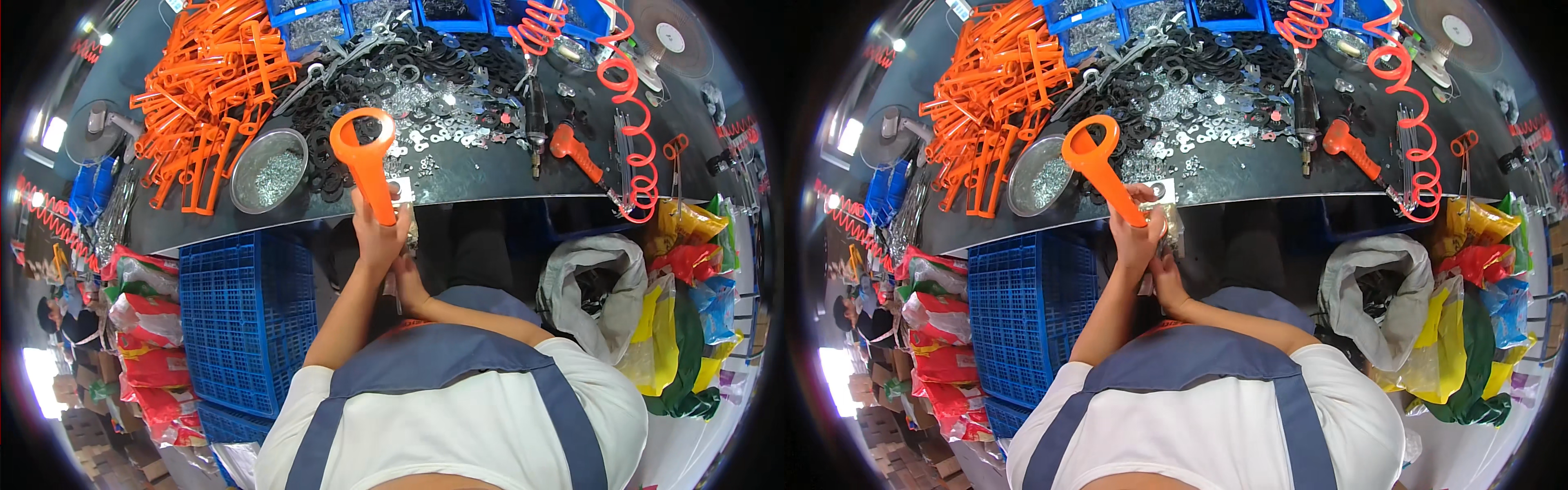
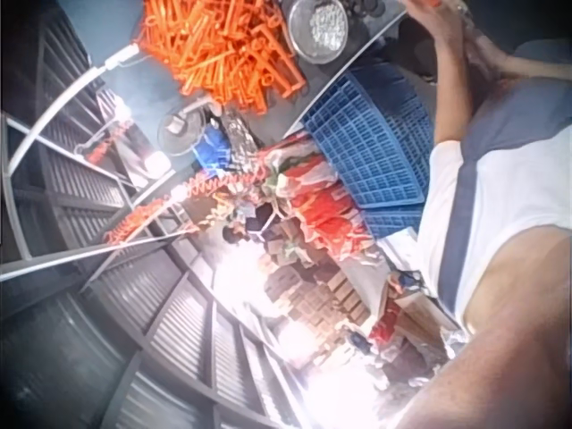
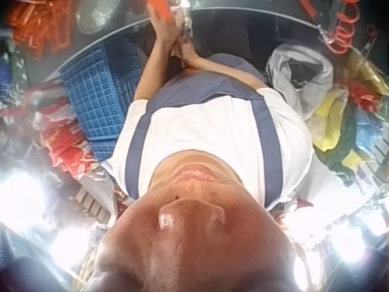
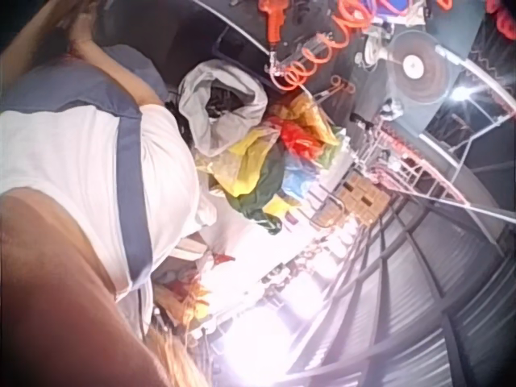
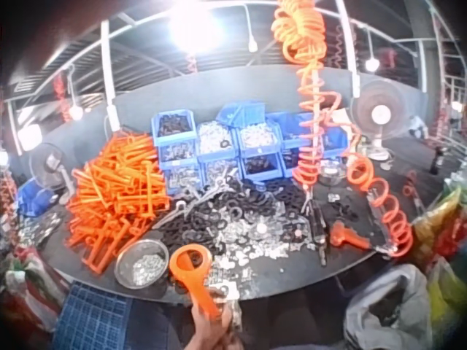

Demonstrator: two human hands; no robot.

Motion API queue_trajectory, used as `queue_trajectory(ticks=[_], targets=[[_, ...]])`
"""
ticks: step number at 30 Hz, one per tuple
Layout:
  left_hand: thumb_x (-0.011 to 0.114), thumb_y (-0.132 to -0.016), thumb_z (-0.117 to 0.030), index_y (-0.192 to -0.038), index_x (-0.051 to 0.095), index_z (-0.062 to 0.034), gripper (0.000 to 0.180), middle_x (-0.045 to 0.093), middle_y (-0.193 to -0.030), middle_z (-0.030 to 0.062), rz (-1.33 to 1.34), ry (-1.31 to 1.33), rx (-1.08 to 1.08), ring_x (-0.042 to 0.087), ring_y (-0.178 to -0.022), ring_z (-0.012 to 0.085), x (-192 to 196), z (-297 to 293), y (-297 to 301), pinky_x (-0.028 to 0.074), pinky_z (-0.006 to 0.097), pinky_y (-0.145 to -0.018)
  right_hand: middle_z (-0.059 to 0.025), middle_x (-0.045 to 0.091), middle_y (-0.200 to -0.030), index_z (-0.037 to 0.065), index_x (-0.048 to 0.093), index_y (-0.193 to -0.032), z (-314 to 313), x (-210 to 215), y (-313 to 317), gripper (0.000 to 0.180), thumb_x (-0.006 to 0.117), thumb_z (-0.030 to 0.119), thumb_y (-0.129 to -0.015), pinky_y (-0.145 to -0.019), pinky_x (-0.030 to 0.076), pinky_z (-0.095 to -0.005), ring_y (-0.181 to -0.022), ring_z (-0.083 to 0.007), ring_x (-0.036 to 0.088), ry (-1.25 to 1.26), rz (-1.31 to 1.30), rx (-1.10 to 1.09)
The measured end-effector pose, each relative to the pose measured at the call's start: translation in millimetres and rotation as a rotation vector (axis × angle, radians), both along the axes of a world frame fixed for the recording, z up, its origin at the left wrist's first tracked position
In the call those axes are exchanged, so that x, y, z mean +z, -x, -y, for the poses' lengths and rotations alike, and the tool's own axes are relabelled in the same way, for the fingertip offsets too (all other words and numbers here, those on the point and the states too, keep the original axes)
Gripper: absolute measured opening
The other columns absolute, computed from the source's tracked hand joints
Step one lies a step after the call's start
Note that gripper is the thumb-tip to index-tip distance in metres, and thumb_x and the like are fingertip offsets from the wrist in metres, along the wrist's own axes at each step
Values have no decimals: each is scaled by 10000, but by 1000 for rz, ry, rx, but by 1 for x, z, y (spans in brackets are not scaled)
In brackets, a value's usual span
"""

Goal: The person assembles small metal plates and plastic frames with screws and washers on a workshop bench, using a powered screwdriver.

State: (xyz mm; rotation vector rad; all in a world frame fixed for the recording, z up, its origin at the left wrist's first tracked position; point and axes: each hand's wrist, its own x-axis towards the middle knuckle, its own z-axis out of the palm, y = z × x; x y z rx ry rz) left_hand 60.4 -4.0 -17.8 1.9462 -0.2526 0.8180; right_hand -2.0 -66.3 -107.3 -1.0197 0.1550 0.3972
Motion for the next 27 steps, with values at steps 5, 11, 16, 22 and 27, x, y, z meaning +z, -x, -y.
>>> queue_trajectory(ticks=[5,11,16,22,27], targets=[[567,-709,96,-1006,392,-34,369,477,-818,35,-188,195,-183,505,-716,95,-24,-25,-10,448,215,-621,-16,495,-713,61,494,-1022,13,24,0,310,499,344,-895,-472,386,-258,-529,-103,463,119,4,86],[598,-714,86,-906,454,-46,274,471,-763,-7,-447,587,-804,495,-708,74,-8,-42,-22,443,223,-631,-22,485,-590,17,492,-845,25,12,-4,354,506,368,-891,-388,368,-274,-430,-127,474,58,-98,253],[599,-788,16,-1004,500,-5,239,555,-753,49,-136,282,-370,536,-650,105,2,-20,27,459,248,-572,-115,514,-621,-42,505,-1010,40,0,-14,496,524,437,-883,-660,483,-399,-611,-343,551,717,429,596],[629,-737,-600,-1099,507,5,716,571,-840,109,58,949,-799,558,-675,187,61,-62,64,478,278,-582,-154,592,-731,-28,525,-1035,91,18,-8,392,630,282,-819,-692,482,-372,-683,-320,588,833,975,345],[595,-713,-689,-1199,481,-16,838,508,-881,72,308,1219,-737,464,-702,153,74,-144,56,426,283,-642,-127,590,-676,6,586,-861,124,80,-3,169,614,165,-812,-568,465,-333,-585,-255,590,591,930,574]])
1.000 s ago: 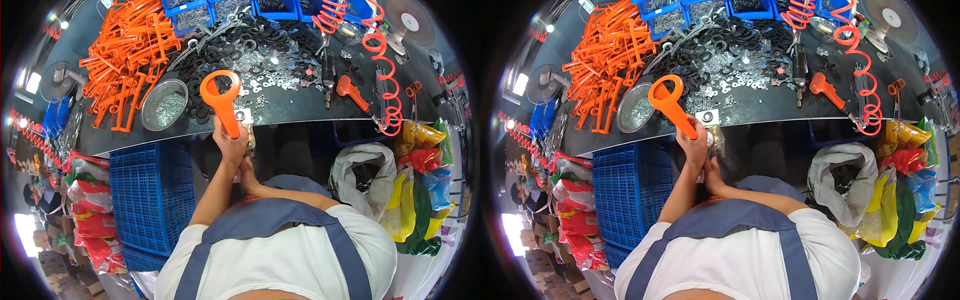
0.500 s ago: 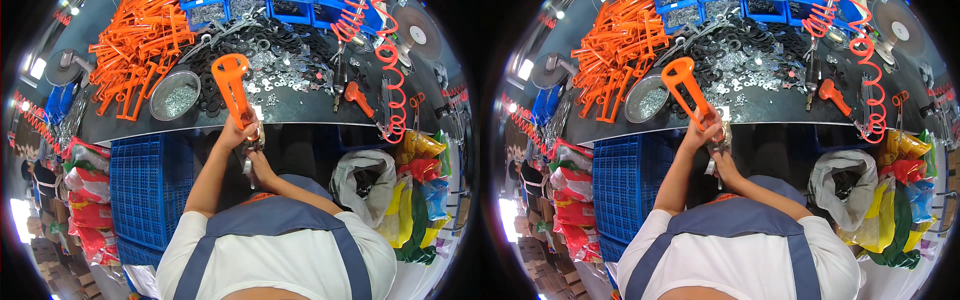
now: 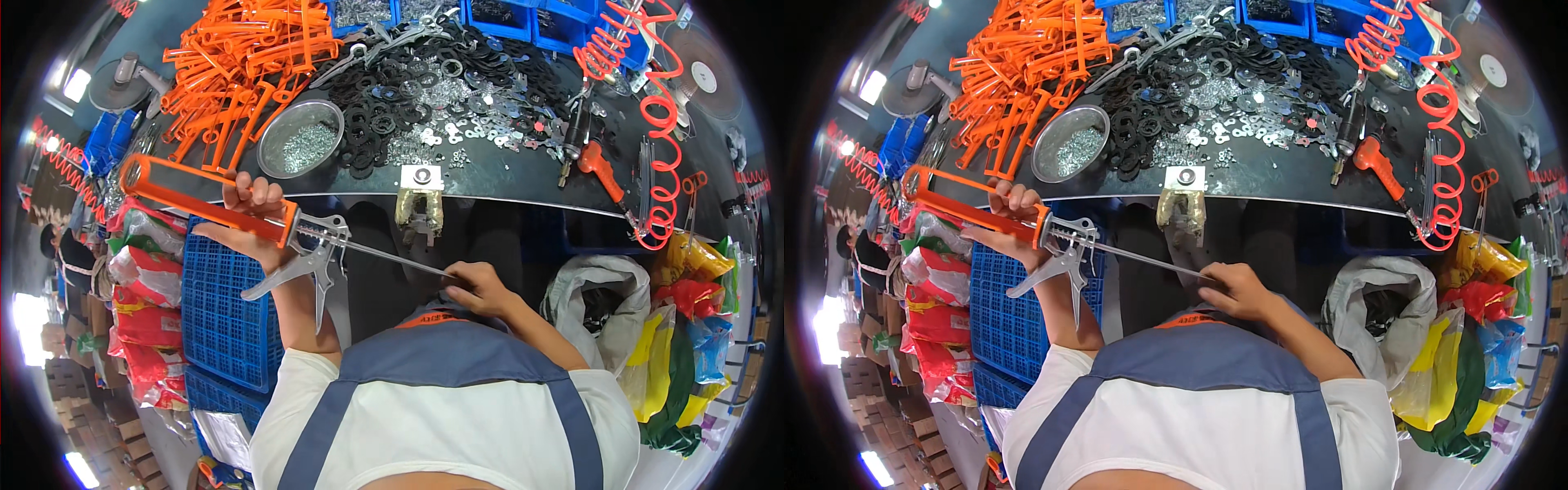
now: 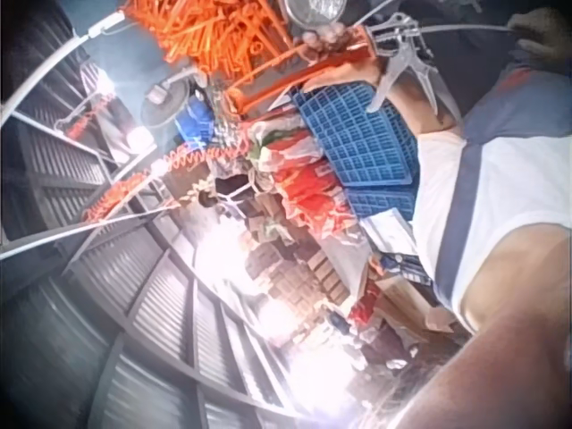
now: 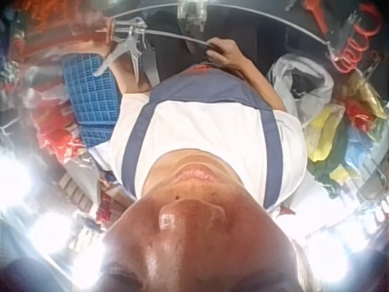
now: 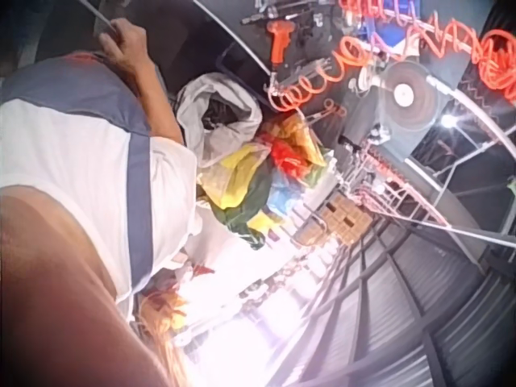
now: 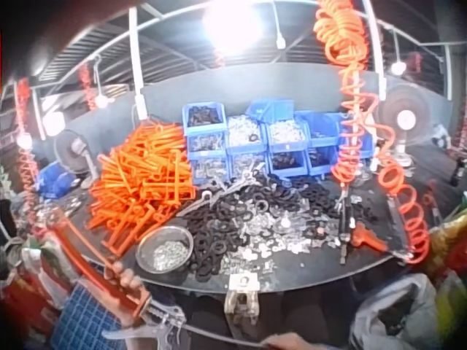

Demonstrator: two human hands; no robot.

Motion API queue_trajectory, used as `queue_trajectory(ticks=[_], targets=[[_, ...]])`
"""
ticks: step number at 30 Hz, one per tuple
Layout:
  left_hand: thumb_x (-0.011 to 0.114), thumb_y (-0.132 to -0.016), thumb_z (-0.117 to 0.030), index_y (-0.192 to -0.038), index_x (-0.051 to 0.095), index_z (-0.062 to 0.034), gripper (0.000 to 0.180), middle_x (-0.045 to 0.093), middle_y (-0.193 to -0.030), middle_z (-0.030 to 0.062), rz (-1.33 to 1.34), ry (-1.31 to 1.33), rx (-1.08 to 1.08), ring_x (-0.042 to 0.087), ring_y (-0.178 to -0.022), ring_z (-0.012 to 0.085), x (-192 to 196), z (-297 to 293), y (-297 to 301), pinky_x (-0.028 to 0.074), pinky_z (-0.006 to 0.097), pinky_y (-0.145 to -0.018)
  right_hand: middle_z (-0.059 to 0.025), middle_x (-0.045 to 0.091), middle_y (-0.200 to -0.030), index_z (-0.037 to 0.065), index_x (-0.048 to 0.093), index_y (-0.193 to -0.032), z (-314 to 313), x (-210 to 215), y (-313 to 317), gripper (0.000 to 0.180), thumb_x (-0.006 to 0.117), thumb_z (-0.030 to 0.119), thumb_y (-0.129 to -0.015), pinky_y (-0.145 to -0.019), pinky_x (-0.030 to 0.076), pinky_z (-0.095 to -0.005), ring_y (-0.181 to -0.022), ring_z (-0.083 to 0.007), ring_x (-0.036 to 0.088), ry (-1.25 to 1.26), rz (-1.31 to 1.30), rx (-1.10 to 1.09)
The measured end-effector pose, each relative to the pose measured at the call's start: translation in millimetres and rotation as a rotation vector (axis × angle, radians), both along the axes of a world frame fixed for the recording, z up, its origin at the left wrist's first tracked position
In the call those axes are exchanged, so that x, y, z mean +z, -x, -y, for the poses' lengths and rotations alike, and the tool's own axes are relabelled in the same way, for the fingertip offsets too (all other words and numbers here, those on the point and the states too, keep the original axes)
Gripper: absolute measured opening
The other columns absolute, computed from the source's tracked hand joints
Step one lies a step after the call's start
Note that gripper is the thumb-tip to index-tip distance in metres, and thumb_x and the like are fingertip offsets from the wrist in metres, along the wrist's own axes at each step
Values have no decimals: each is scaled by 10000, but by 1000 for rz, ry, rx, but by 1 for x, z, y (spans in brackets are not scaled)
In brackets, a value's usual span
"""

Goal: The person assembles small metal plates and plastic frames with screws and washers on a workshop bench, using a powered screwdriver.

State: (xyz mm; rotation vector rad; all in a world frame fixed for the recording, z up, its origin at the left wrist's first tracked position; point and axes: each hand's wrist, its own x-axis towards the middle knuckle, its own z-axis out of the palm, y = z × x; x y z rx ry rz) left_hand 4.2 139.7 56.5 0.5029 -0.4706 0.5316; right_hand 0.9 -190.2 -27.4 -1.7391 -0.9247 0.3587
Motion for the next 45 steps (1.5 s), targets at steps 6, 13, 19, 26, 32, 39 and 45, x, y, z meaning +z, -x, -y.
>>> queue_trajectory(ticks=[6,13,19,26,32,39,45], targets=[[516,-916,-384,-1181,488,-29,443,496,-857,66,-119,-108,-184,457,-679,138,-15,90,-4,388,278,-612,-18,419,-469,24,576,-724,-37,12,-13,499,486,483,-897,-442,327,-274,-400,-150,384,-321,-1206,-50],[508,-894,27,-1081,495,-38,199,595,-845,109,-270,-429,267,600,-722,159,-10,107,-13,514,281,-599,-148,546,-745,-14,650,-879,-63,0,-121,298,685,259,-766,-656,482,-360,-741,-292,585,87,257,-522],[459,-895,57,-1113,451,14,222,584,-921,107,-238,-784,266,616,-782,183,-49,124,-35,533,319,-682,-223,536,-947,1,638,-854,-90,-17,-153,329,729,254,-663,-762,488,-439,-829,-392,582,429,344,-463],[476,-899,31,-1028,497,17,132,598,-823,83,-427,-579,146,617,-711,158,-64,116,-46,514,280,-628,-173,607,-836,3,688,-861,-73,-11,-153,305,720,258,-695,-729,495,-391,-796,-314,614,267,273,-471],[521,-853,75,-964,518,19,124,601,-785,55,-376,-979,431,613,-705,107,-94,126,-66,499,230,-626,-163,659,-838,-18,682,-918,-61,2,-148,217,669,147,-779,-636,506,-276,-663,-180,637,-76,32,-529],[579,-841,19,-996,551,16,158,643,-741,49,-250,-1007,553,642,-634,106,-89,126,-70,499,227,-544,-88,637,-1019,28,688,-945,-80,107,-125,209,682,-12,-740,-644,490,-273,-802,-198,596,-550,795,-264],[572,-841,29,-986,556,21,146,647,-761,53,-339,-999,476,646,-664,113,-81,131,-66,502,232,-580,-54,641,-1023,46,689,-943,-76,117,-127,283,746,52,-666,-682,501,-303,-854,-235,593,-348,953,-177]])
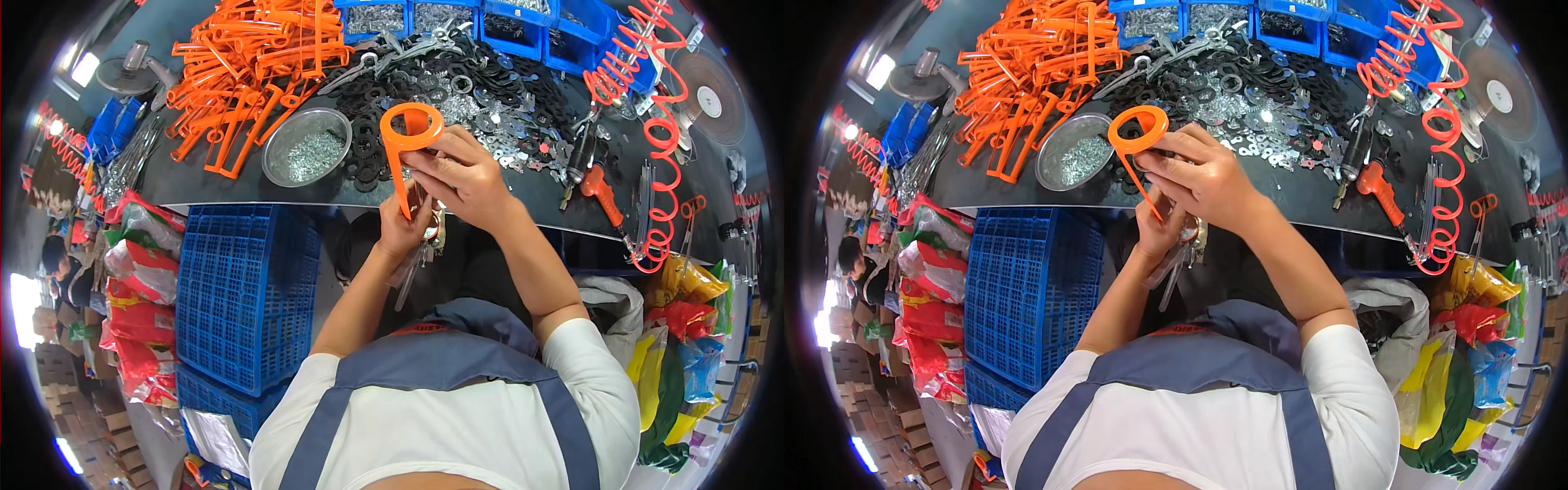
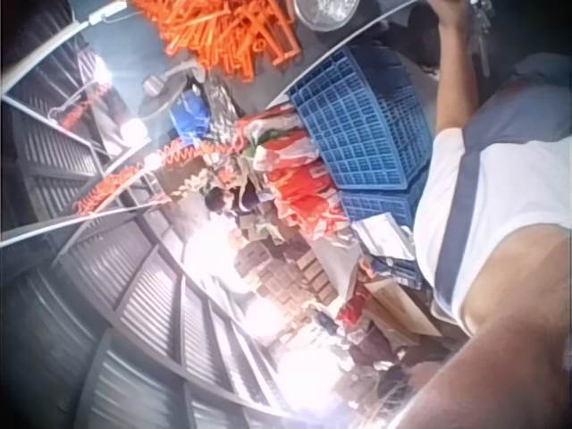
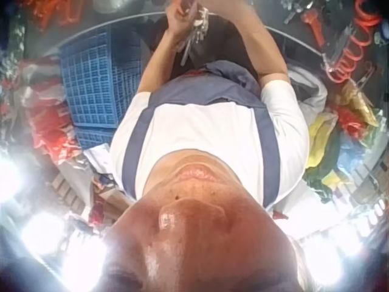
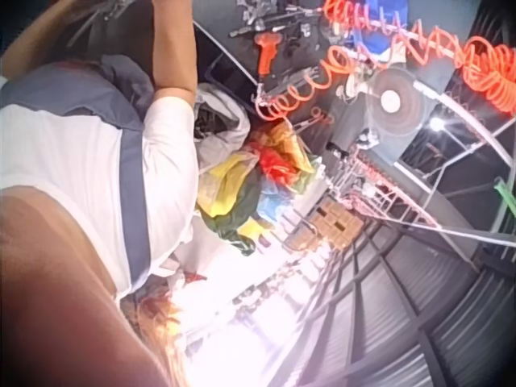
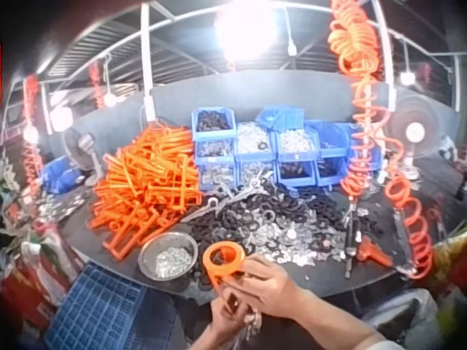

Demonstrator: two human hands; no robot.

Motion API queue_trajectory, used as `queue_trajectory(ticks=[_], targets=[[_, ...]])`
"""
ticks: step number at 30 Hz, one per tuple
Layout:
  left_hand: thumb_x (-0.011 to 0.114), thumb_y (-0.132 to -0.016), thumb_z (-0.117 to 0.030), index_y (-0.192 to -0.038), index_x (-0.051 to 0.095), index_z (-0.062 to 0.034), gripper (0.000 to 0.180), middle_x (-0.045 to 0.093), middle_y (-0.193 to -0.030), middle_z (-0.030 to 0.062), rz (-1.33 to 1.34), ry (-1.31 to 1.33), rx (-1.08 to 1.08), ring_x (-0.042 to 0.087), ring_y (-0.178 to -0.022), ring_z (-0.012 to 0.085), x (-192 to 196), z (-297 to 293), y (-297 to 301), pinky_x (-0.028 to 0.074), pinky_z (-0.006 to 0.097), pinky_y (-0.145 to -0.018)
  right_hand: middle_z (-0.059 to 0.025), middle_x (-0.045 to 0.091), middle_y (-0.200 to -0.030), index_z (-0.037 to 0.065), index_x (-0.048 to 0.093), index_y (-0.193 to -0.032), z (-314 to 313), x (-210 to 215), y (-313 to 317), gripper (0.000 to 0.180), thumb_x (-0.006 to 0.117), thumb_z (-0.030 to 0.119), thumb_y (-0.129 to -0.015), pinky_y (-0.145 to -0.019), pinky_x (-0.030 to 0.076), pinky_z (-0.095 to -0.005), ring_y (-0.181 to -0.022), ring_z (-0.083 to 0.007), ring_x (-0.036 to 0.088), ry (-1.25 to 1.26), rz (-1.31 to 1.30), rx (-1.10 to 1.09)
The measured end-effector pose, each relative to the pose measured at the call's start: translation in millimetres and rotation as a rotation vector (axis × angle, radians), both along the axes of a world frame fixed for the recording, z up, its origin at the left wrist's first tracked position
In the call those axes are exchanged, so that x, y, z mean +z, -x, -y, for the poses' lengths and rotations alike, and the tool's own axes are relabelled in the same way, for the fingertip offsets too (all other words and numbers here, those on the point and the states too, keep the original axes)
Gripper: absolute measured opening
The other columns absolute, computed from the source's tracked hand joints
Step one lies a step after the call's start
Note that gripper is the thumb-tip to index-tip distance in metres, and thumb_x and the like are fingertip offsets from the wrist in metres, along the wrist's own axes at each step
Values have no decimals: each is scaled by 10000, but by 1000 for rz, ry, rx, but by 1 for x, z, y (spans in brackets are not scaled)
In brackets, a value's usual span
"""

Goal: The person assembles small metal plates and plastic frames with screws and washers on a workshop bench, using a powered screwdriver.

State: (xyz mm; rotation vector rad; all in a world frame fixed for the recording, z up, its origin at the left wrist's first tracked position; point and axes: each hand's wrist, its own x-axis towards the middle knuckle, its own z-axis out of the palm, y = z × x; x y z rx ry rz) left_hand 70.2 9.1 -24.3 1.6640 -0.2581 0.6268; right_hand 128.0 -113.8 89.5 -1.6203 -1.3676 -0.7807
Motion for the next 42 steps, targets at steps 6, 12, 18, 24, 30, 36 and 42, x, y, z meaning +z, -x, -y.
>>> queue_trajectory(ticks=[6,12,18,24,30,36,42], targets=[[562,-835,57,-946,559,21,117,636,-749,55,14,116,-15,649,-693,113,-13,-1,-3,504,228,-627,-171,603,-1065,-7,565,-1111,128,-46,-92,476,709,276,-756,-823,459,-428,-977,-324,576,25,-185,-1381],[543,-848,60,-941,544,22,100,625,-756,52,-84,133,-64,634,-694,108,-4,1,-3,507,236,-650,-186,631,-859,-78,583,-931,206,-123,-160,424,705,249,-690,-713,523,-373,-791,-340,641,339,-801,-1398],[514,-853,64,-959,528,22,115,614,-772,63,-141,250,-103,627,-705,121,-12,0,1,510,241,-647,-68,612,-782,-23,573,-918,132,-95,-100,241,649,10,-692,-539,499,-277,-586,-147,601,-738,-1125,-194],[485,-885,45,-979,499,23,98,605,-816,83,-116,252,-118,612,-705,127,-13,-2,3,502,236,-605,-46,643,-758,15,547,-882,112,-86,-113,250,713,69,-703,-617,508,-284,-643,-142,631,-559,-563,-583],[501,-865,76,-953,501,34,98,597,-826,80,-99,316,-127,626,-744,128,-6,4,3,530,240,-628,-47,668,-761,13,578,-898,139,-117,-136,261,713,105,-695,-662,510,-296,-676,-143,650,-598,-567,-565],[470,-895,41,-1119,428,23,229,588,-926,113,-146,274,-182,604,-772,159,-15,-4,7,531,282,-653,-48,658,-752,11,578,-886,141,-127,-151,251,711,104,-694,-658,504,-282,-664,-132,635,-601,-545,-629],[472,-893,41,-1094,433,13,206,584,-921,119,-148,318,-193,602,-778,160,-15,-3,7,530,279,-652,-45,652,-745,13,572,-892,137,-120,-156,268,715,122,-693,-645,505,-277,-658,-123,626,-570,-535,-585]])
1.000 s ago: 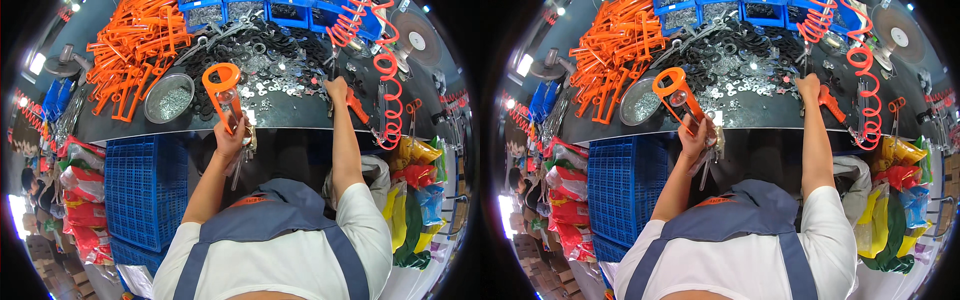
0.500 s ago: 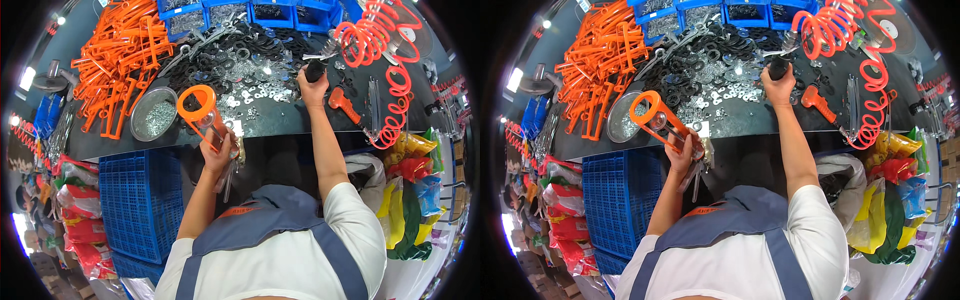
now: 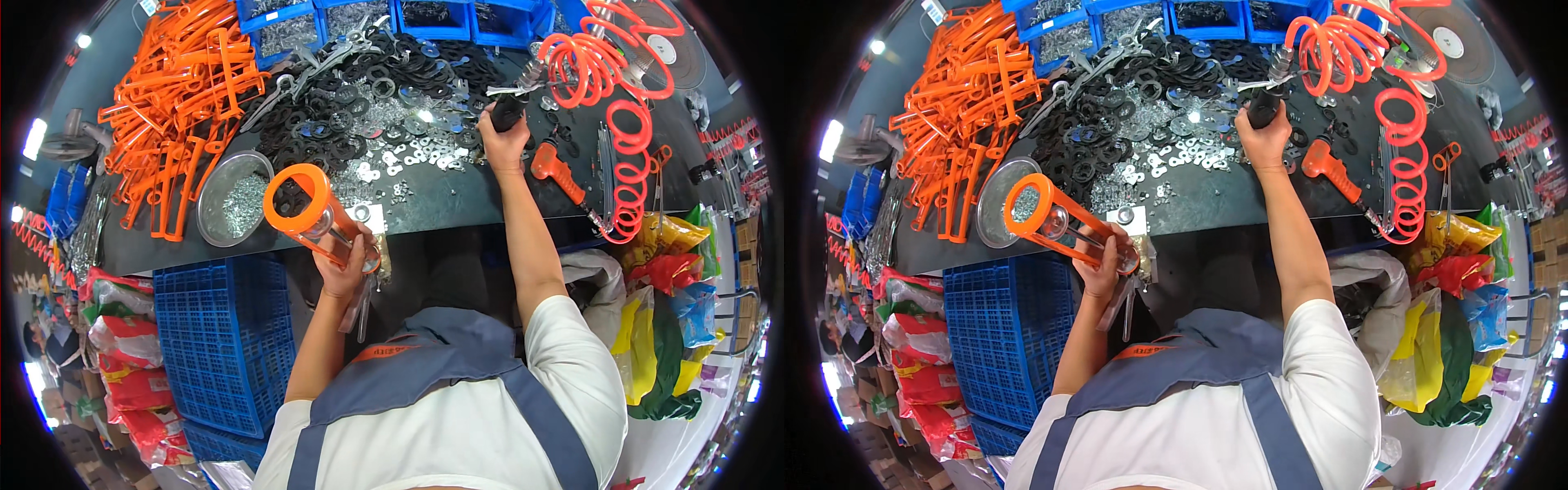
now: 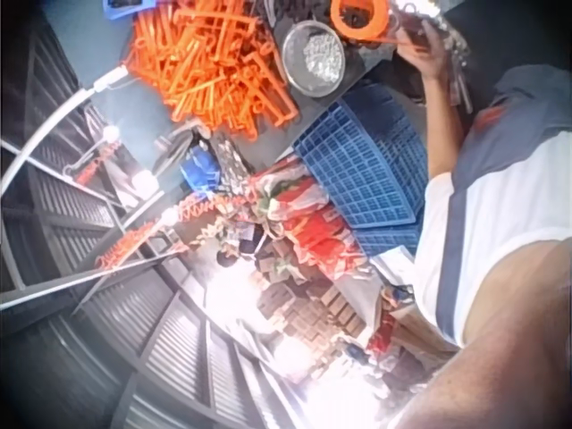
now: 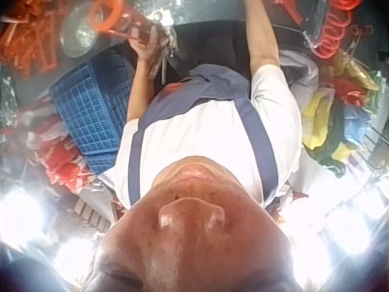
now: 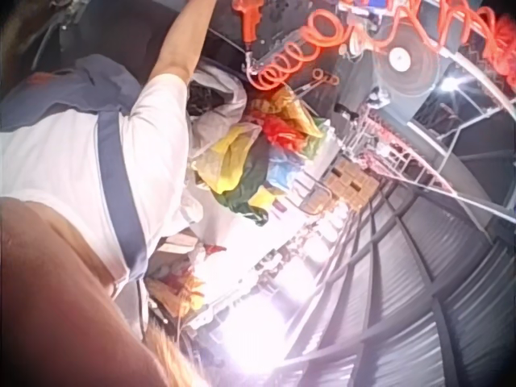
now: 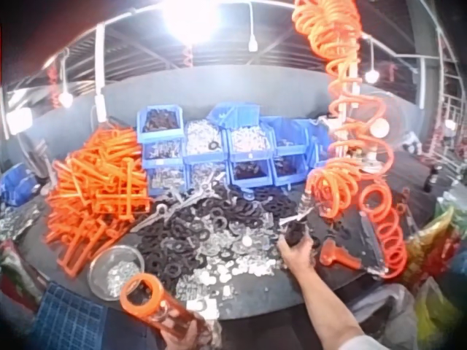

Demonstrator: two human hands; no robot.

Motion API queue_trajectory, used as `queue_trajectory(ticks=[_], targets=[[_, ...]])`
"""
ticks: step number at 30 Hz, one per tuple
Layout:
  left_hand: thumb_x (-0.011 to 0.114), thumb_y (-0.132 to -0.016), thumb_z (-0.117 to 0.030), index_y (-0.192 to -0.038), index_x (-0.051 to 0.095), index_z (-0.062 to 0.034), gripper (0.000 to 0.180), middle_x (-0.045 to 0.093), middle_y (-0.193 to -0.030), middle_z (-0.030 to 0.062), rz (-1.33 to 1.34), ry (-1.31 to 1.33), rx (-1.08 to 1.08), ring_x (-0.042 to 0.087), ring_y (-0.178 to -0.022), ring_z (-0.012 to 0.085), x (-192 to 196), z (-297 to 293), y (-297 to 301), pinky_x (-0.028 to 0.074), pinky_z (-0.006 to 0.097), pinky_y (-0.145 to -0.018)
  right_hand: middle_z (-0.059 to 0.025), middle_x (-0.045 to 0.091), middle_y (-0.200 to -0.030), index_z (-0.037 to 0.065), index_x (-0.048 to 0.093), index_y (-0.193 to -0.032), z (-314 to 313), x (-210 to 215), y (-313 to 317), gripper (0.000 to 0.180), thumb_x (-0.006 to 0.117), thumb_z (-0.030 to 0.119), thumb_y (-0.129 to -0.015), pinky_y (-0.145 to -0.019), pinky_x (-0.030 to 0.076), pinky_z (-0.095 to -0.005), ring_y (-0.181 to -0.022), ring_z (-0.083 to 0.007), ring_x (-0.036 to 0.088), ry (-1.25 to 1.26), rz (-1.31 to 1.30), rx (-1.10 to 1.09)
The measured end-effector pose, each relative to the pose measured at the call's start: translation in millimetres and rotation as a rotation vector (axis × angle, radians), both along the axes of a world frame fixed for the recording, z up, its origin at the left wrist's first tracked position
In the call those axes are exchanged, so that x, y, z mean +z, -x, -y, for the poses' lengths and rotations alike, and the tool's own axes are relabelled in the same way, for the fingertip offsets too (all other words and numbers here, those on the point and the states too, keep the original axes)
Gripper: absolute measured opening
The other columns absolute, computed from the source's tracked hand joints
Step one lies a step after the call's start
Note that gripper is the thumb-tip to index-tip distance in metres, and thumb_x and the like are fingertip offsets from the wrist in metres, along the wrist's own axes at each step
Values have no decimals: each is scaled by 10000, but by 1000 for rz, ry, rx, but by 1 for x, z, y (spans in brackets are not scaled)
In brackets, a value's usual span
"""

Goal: The person assembles small metal plates and plastic frames with screws and washers on a workshop bench, using a powered screwdriver.

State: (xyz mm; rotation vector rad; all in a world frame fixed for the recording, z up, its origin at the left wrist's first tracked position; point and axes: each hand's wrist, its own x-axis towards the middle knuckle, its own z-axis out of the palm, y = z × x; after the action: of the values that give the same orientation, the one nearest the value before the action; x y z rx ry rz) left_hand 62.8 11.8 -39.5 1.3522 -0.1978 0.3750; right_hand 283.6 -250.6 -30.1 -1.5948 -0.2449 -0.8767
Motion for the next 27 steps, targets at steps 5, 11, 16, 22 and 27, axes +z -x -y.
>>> queue_trajectory(ticks=[5,11,16,22,27], targets=[[477,-894,36,-1087,435,12,199,584,-909,122,-8,-6,-6,599,-780,158,0,-1,0,524,274,-661,-49,648,-750,13,568,-899,-8,8,1,274,715,116,-691,-648,502,-275,-663,-116,619,97,1,-50],[483,-903,10,-1086,438,19,189,588,-903,116,18,-31,4,595,-775,153,2,-1,1,511,275,-673,-52,611,-718,24,566,-893,-11,12,4,284,721,132,-680,-636,485,-280,-628,-122,572,194,9,-49],[492,-905,0,-1090,448,27,193,594,-904,113,21,-41,7,593,-775,149,7,1,-1,510,275,-679,-54,615,-719,25,575,-863,-16,8,-5,257,720,123,-675,-640,488,-286,-639,-121,580,168,64,37],[493,-875,59,-1018,502,30,146,599,-859,82,7,48,47,616,-748,130,7,5,-1,510,237,-611,-78,601,-703,38,539,-863,-24,9,3,298,724,143,-655,-618,485,-313,-621,-178,597,280,43,47],[489,-876,62,-994,493,22,125,594,-840,80,33,25,53,610,-731,122,5,5,-2,506,231,-609,-75,596,-681,31,536,-852,-23,19,7,287,710,152,-659,-609,481,-318,-607,-180,583,226,-124,29]])
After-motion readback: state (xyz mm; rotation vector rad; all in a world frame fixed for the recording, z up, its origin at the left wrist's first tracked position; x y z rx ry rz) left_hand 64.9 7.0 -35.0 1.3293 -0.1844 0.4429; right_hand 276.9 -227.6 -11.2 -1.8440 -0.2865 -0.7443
